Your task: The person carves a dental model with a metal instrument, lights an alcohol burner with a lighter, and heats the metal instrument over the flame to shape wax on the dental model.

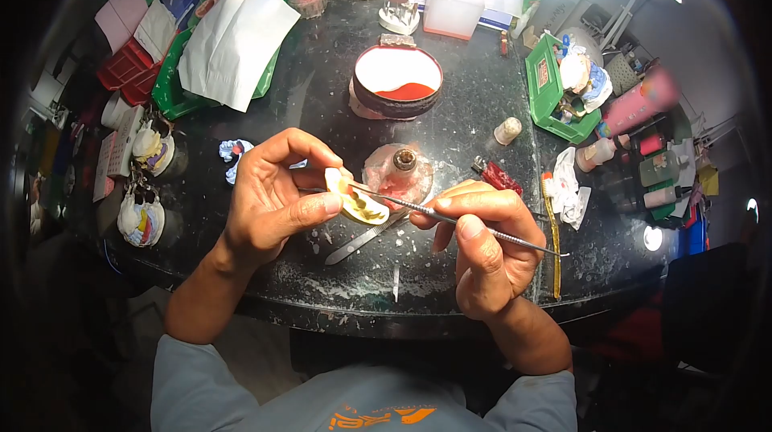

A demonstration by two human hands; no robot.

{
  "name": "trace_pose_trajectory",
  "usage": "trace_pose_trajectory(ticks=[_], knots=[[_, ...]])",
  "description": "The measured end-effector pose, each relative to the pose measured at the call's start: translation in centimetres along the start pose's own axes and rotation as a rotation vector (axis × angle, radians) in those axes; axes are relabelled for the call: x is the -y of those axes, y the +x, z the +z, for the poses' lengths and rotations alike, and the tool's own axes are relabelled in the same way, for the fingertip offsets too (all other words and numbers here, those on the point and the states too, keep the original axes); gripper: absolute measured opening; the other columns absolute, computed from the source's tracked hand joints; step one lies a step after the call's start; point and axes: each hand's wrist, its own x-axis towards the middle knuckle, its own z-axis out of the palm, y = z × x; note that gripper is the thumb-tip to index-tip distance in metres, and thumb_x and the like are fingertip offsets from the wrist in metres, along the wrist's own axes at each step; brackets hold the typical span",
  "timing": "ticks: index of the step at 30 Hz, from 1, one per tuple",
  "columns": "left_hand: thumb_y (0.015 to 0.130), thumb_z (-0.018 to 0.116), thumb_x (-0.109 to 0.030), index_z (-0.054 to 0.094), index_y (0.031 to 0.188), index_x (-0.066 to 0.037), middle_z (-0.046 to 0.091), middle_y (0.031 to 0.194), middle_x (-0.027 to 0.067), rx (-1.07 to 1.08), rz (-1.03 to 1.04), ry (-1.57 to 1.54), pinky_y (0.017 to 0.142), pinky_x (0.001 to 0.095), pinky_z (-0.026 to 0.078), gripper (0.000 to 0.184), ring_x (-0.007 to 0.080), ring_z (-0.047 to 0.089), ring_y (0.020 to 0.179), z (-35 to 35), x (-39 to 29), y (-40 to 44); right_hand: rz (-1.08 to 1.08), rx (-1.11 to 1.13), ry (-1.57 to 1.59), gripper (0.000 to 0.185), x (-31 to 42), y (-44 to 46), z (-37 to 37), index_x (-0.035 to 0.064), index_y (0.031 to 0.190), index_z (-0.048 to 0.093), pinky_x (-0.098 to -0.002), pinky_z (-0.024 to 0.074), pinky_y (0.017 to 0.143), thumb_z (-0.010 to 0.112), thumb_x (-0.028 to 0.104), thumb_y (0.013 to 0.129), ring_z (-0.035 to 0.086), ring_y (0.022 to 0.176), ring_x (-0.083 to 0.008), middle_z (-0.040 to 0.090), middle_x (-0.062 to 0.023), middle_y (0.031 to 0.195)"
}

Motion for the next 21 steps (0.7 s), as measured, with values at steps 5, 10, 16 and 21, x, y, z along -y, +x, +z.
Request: trace_pose_trajectory(ticks=[5, 10, 16, 21], knots=[[0.078, 0.071, 0.004, 0.056, 0.106, 0.003, 0.063, 0.099, 0.0094, 0.000, 0.005, -0.006, 0.088, 0.0291, 0.052, 0.031, 0.0162, 0.066, 0.095, -0.06, 0.10, 0.01, 0.004, -0.015, -0.004, 0.020, 0.14, -0.06, 0.09, -0.0067, 0.098, 0.059, -0.0256, 0.0474, 0.050, 0.050, 0.009, 0.092, 0.065, 0.070, -0.0218, 0.064, -0.0206, 0.086], [0.078, 0.071, 0.003, 0.056, 0.106, 0.003, 0.063, 0.099, 0.0097, -0.002, 0.003, 0.001, 0.088, 0.0291, 0.053, 0.031, 0.0166, 0.066, 0.096, 0.00, 0.01, 0.00, -0.012, -0.017, -0.008, 0.019, 0.09, -0.03, 0.00, -0.0059, 0.098, 0.059, -0.0255, 0.0470, 0.050, 0.050, 0.010, 0.091, 0.065, 0.069, -0.0214, 0.064, -0.0206, 0.085], [0.078, 0.070, 0.003, 0.055, 0.106, 0.003, 0.063, 0.099, 0.0105, 0.009, 0.021, -0.027, 0.088, 0.0296, 0.053, 0.032, 0.0167, 0.066, 0.096, -0.20, 0.29, 0.00, -0.044, -0.011, -0.021, 0.018, 0.05, -0.06, 0.03, -0.0059, 0.097, 0.059, -0.0254, 0.0467, 0.050, 0.050, 0.009, 0.092, 0.065, 0.070, -0.0216, 0.064, -0.0211, 0.084], [0.078, 0.071, 0.004, 0.054, 0.105, 0.002, 0.064, 0.098, 0.0119, 0.015, 0.044, -0.012, 0.089, 0.0302, 0.053, 0.032, 0.0169, 0.065, 0.096, -0.21, 0.42, 0.02, -0.061, 0.002, -0.024, 0.018, 0.05, -0.10, 0.10, -0.0069, 0.098, 0.060, -0.0255, 0.0468, 0.050, 0.051, 0.008, 0.091, 0.065, 0.070, -0.0216, 0.065, -0.0218, 0.085]])
